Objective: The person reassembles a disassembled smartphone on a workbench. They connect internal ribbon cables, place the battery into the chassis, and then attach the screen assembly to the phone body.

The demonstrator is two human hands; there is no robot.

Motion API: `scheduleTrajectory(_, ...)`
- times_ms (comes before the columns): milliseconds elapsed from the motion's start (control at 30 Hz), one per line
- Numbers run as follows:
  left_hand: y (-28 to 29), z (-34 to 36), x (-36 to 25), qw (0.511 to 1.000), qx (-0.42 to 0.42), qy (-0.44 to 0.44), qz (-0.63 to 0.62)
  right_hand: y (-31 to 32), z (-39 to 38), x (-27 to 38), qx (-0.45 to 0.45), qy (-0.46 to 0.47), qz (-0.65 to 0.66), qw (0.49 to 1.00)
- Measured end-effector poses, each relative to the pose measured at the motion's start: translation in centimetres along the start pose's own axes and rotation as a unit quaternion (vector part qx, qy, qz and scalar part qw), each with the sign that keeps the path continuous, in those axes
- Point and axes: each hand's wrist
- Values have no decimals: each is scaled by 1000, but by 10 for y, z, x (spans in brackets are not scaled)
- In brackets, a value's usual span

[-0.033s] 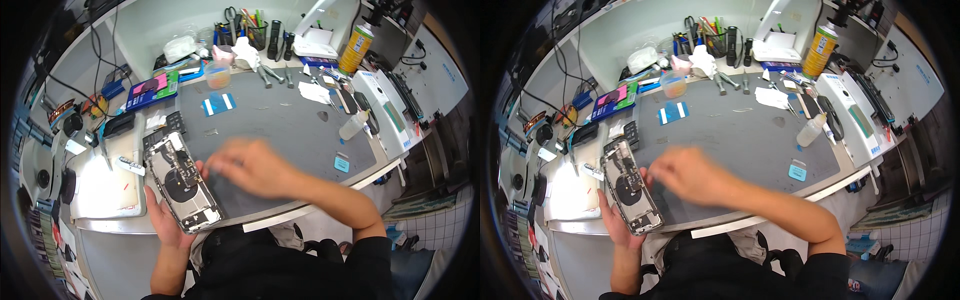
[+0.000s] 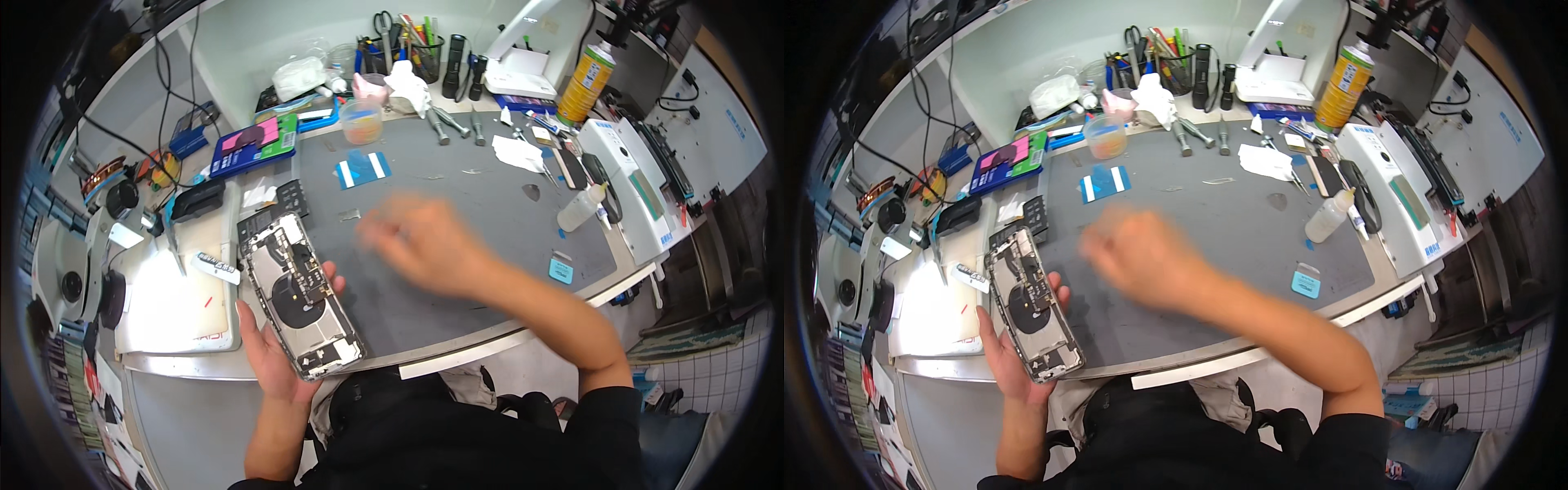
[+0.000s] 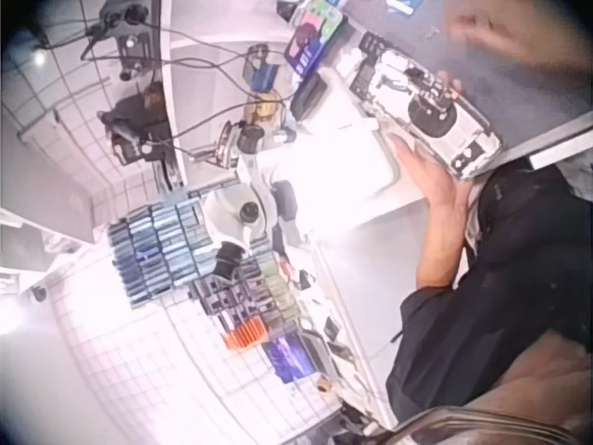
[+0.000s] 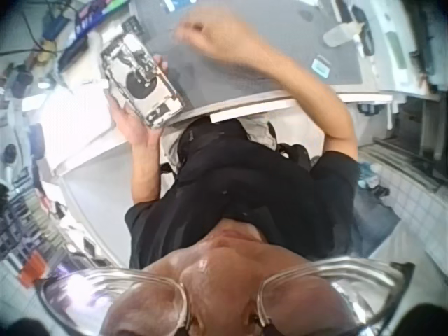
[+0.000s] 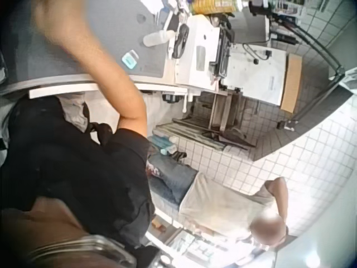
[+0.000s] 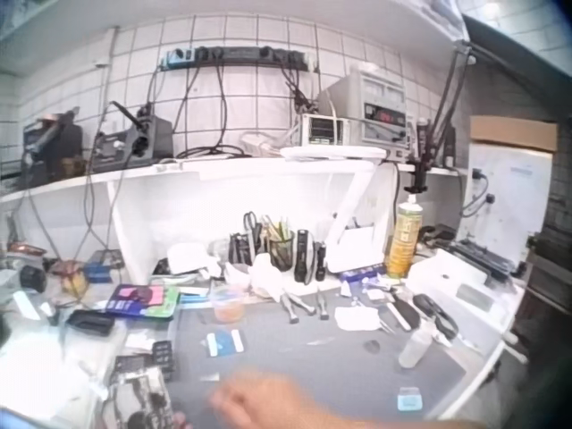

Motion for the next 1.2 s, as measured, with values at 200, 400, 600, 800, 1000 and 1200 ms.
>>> scheduleTrajectory(200, 0, 13, -2, 997, 50, 45, -42, 15, 102, -108, -20, 14, -403, 915)
scheduleTrajectory(400, 1, 12, -2, 993, 55, 74, -75, -15, 130, -116, 5, 37, -462, 886)
scheduleTrajectory(600, 7, 18, 0, 976, 100, 119, -152, -26, 132, -116, -8, 137, -483, 865)
scheduleTrajectory(800, 13, 20, 3, 969, 143, 121, -161, -1, 128, -136, -38, 152, -517, 842)
scheduleTrajectory(1000, 14, 13, -1, 976, 106, 99, -165, 25, 60, -37, 11, 26, -108, 994)
scheduleTrajectory(1200, 3, 16, 1, 979, 91, 116, -142, 29, -13, -29, 90, 20, -79, 993)
Point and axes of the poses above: each hand's wrist, its own z-axis towards the middle knuckle, its own y-axis out of the back of the hand, x = y × z, and after that the axes turned 12 degrees about -x, right-handed
